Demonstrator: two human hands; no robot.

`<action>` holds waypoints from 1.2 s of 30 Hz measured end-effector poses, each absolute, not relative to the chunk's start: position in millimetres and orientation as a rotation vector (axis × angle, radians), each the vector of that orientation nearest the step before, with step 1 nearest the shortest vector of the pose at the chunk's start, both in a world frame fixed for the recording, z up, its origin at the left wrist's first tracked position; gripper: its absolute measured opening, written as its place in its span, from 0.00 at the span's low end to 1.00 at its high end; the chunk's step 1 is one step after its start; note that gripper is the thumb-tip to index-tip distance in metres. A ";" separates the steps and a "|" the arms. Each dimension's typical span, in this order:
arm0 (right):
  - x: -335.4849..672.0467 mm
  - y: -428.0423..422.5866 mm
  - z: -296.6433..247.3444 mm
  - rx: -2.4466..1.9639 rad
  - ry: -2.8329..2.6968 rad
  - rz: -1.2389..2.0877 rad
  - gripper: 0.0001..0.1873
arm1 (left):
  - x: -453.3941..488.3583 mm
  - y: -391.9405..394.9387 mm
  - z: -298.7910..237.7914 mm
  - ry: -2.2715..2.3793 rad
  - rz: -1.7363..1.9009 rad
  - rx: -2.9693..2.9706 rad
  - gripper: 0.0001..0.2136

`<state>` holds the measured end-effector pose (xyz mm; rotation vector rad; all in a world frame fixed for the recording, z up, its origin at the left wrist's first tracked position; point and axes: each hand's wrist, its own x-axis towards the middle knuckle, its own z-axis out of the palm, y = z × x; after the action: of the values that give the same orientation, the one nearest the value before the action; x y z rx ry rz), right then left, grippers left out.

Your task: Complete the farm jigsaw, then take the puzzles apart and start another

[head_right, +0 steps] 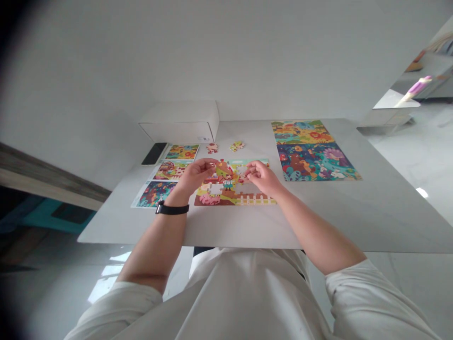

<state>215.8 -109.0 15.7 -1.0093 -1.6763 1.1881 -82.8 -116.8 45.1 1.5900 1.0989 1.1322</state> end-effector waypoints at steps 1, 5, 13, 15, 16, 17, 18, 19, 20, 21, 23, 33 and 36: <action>217.8 -107.6 14.6 -1.024 -1.679 1.168 0.18 | -86.7 -115.7 46.0 1.104 1.148 1.587 0.19; 220.6 -106.2 13.3 -1.065 -1.700 1.129 0.18 | -93.7 -113.0 46.5 1.105 1.127 1.607 0.17; 219.0 -110.7 19.6 -1.089 -1.750 1.120 0.17 | -94.3 -113.9 46.4 1.186 1.026 1.702 0.15; 219.3 -110.7 19.7 -1.092 -1.755 1.120 0.17 | -94.1 -113.6 46.0 1.195 1.026 1.703 0.15; 219.3 -110.6 19.6 -1.094 -1.755 1.120 0.17 | -94.0 -113.5 46.0 1.198 1.026 1.701 0.15; 219.3 -110.5 19.5 -1.096 -1.755 1.120 0.17 | -94.0 -113.5 46.3 1.200 1.026 1.698 0.15; 219.2 -110.5 19.4 -1.098 -1.754 1.123 0.17 | -94.1 -113.6 46.9 1.204 1.023 1.697 0.15; 219.1 -110.6 19.5 -1.100 -1.755 1.125 0.17 | -94.4 -113.9 47.8 1.211 1.015 1.697 0.15; 218.9 -110.8 19.7 -1.103 -1.756 1.128 0.17 | -94.9 -114.3 49.0 1.218 1.001 1.697 0.16; 218.8 -111.1 20.0 -1.105 -1.758 1.130 0.17 | -95.7 -114.8 50.3 1.225 0.983 1.695 0.16; 218.5 -112.0 20.5 -1.111 -1.764 1.125 0.16 | -98.2 -115.8 52.6 1.219 0.934 1.684 0.16; 215.2 -112.1 12.4 -1.065 -1.795 1.154 0.17 | -123.8 -109.7 41.9 1.187 0.646 1.782 0.14; 214.3 -113.2 10.7 -1.082 -1.833 1.127 0.16 | -127.6 -106.6 36.6 1.195 0.622 1.800 0.14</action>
<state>214.3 -113.2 10.7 -1.0823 -1.8328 1.1269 -127.6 -106.6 36.6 1.7997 1.1951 0.6216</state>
